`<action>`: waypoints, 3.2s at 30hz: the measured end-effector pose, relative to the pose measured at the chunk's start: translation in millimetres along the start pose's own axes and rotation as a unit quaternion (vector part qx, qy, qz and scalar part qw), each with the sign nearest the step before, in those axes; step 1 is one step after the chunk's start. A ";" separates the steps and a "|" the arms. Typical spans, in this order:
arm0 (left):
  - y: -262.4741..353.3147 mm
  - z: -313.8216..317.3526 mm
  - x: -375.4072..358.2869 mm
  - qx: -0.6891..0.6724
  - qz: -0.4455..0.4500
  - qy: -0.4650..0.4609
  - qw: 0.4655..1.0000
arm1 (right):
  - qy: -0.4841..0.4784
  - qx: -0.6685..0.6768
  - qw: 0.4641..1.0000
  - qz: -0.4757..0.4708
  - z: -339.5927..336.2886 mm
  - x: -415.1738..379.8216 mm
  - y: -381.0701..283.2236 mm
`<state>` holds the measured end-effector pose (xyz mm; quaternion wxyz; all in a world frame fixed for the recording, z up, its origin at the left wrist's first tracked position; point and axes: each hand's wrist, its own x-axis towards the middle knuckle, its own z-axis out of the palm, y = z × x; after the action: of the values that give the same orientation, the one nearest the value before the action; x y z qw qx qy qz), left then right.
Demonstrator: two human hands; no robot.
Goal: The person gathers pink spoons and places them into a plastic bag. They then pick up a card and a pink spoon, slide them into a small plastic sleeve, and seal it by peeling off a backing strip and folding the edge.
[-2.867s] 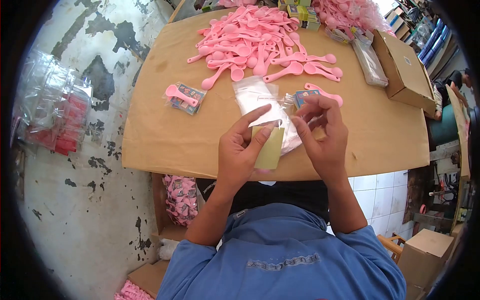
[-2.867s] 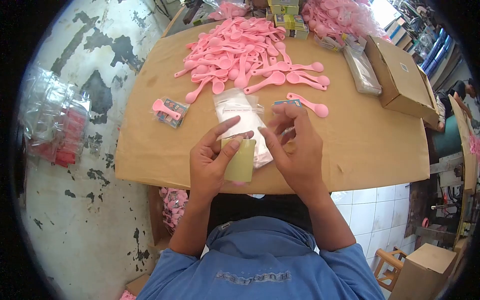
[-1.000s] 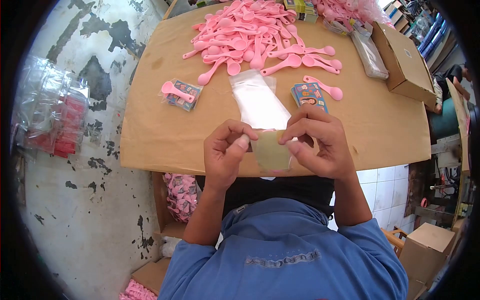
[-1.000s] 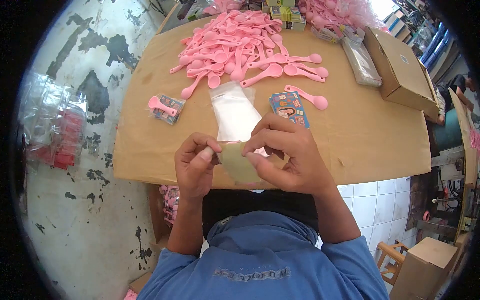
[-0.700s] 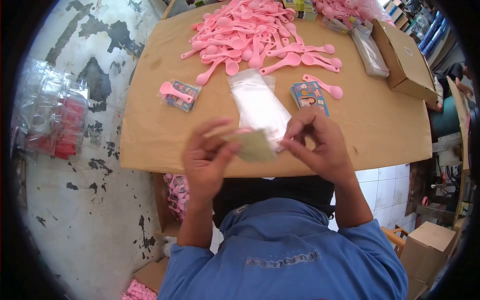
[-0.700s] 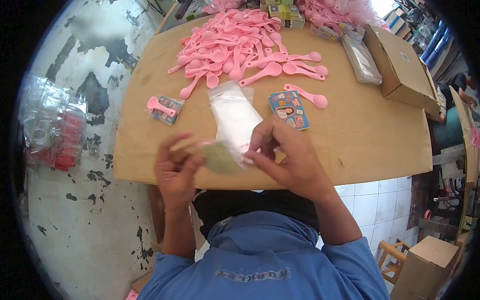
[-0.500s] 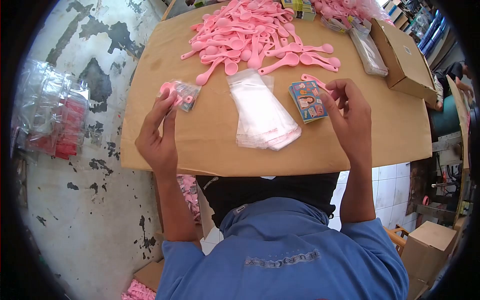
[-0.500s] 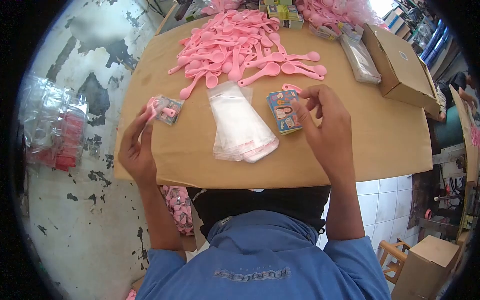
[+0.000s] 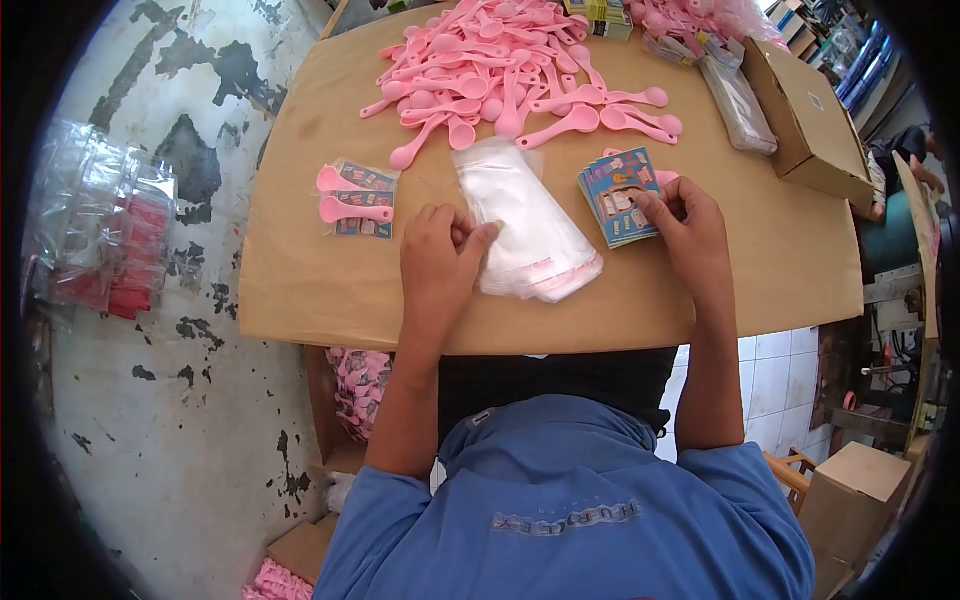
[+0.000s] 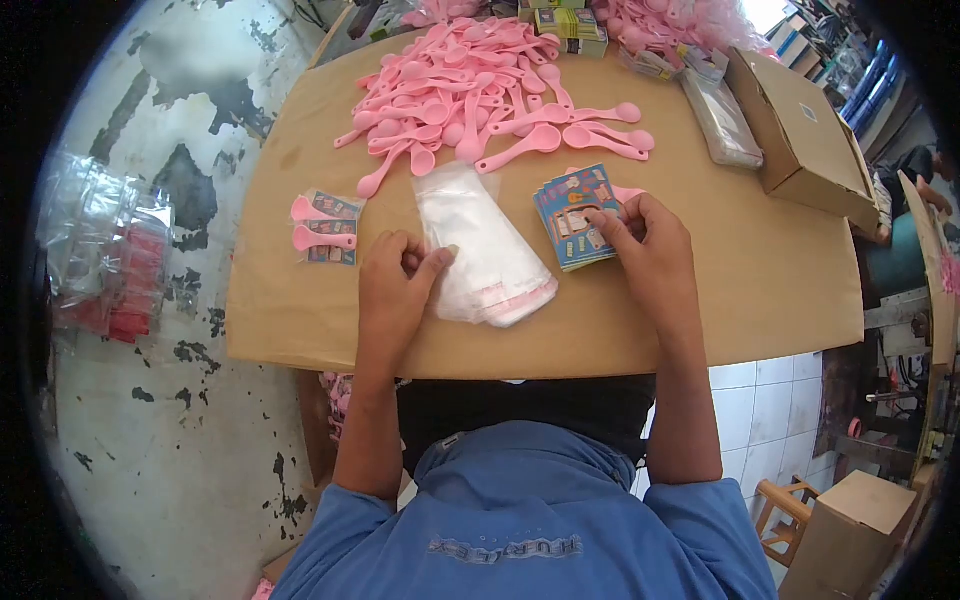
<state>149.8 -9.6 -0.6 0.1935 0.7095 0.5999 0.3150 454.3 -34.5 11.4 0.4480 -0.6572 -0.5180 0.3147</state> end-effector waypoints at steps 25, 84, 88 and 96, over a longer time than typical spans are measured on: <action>20.9 -11.4 -22.9 -0.650 -0.137 0.065 0.745 | -0.159 0.175 0.972 -0.011 45.4 -62.8 -46.5; 42.7 23.8 -28.7 -0.692 -0.124 0.093 0.705 | -0.075 0.285 0.956 -0.013 51.2 -82.4 -31.9; 55.9 22.9 -32.0 -0.703 -0.128 0.066 0.697 | -0.070 0.275 0.959 -0.012 58.0 -76.4 -32.1; 52.8 20.0 -34.2 -0.717 -0.110 0.002 0.688 | -0.170 0.181 0.968 -0.023 52.8 -71.4 -34.1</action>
<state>199.1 -51.6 12.0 0.6752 0.2827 0.2651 0.6276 375.4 -87.2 17.9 0.4718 -0.4899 -0.5357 0.5004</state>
